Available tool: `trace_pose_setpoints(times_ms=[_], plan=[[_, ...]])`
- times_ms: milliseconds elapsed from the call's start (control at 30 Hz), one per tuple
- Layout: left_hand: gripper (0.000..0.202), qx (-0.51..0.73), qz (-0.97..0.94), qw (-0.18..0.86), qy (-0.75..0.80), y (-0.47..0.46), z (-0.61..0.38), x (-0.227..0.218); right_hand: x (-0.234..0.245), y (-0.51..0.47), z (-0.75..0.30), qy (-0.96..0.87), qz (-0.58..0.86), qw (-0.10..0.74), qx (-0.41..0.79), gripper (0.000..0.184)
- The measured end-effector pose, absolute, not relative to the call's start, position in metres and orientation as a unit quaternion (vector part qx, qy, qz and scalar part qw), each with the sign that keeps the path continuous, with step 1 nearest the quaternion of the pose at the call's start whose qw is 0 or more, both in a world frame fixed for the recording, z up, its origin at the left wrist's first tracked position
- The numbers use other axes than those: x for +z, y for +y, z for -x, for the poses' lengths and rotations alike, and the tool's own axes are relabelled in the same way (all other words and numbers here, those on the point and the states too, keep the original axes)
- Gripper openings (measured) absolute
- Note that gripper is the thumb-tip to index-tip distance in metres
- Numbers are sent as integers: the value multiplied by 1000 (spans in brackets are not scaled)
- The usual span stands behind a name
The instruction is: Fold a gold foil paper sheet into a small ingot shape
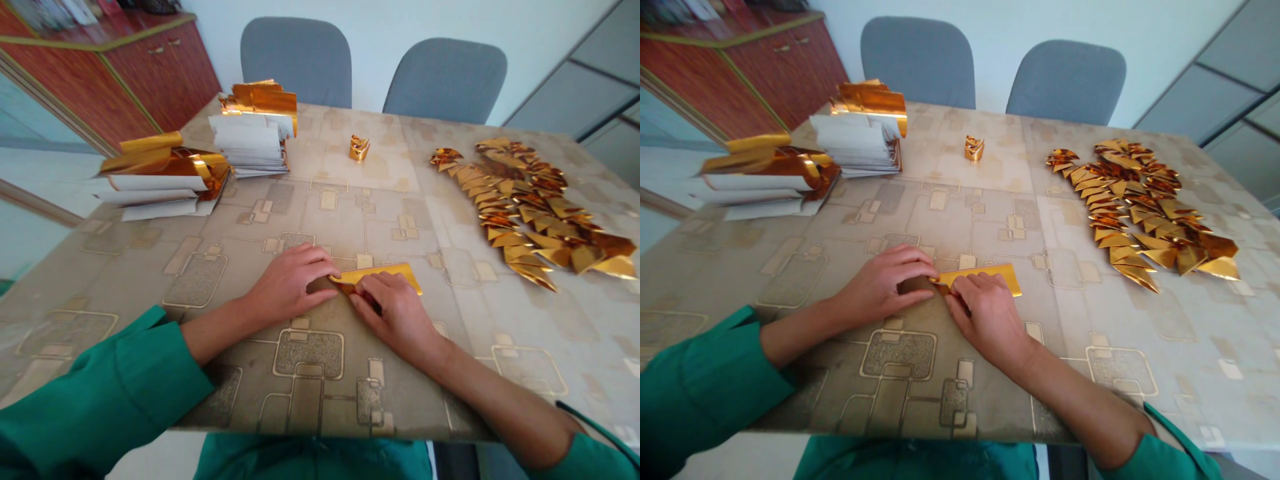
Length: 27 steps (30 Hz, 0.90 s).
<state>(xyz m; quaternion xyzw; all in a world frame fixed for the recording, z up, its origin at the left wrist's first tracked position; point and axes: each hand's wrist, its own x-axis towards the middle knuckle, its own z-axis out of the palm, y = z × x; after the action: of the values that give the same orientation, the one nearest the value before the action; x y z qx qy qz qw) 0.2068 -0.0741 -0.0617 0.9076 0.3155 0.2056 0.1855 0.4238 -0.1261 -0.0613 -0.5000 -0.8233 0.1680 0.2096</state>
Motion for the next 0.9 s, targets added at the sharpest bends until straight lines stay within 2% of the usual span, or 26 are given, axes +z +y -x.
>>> trace_pose_setpoints(times_ms=[367, 500, 700, 900], plan=[[16, 204, -886, 184, 373, -68, -213, -62, -59, -119, -426, -810, 536, 187, 145, 22], [17, 202, -883, 169, 389, -67, -215, -64, -59, -118, -424, -803, 566, 156, 108, 21], [16, 188, -881, 148, 409, -67, -218, -63, -63, -118, -422, -810, 564, 152, 46, 21], [17, 197, -879, 145, 409, -65, -216, -64, -65, -116, -421, -807, 576, 126, 27, 22]])
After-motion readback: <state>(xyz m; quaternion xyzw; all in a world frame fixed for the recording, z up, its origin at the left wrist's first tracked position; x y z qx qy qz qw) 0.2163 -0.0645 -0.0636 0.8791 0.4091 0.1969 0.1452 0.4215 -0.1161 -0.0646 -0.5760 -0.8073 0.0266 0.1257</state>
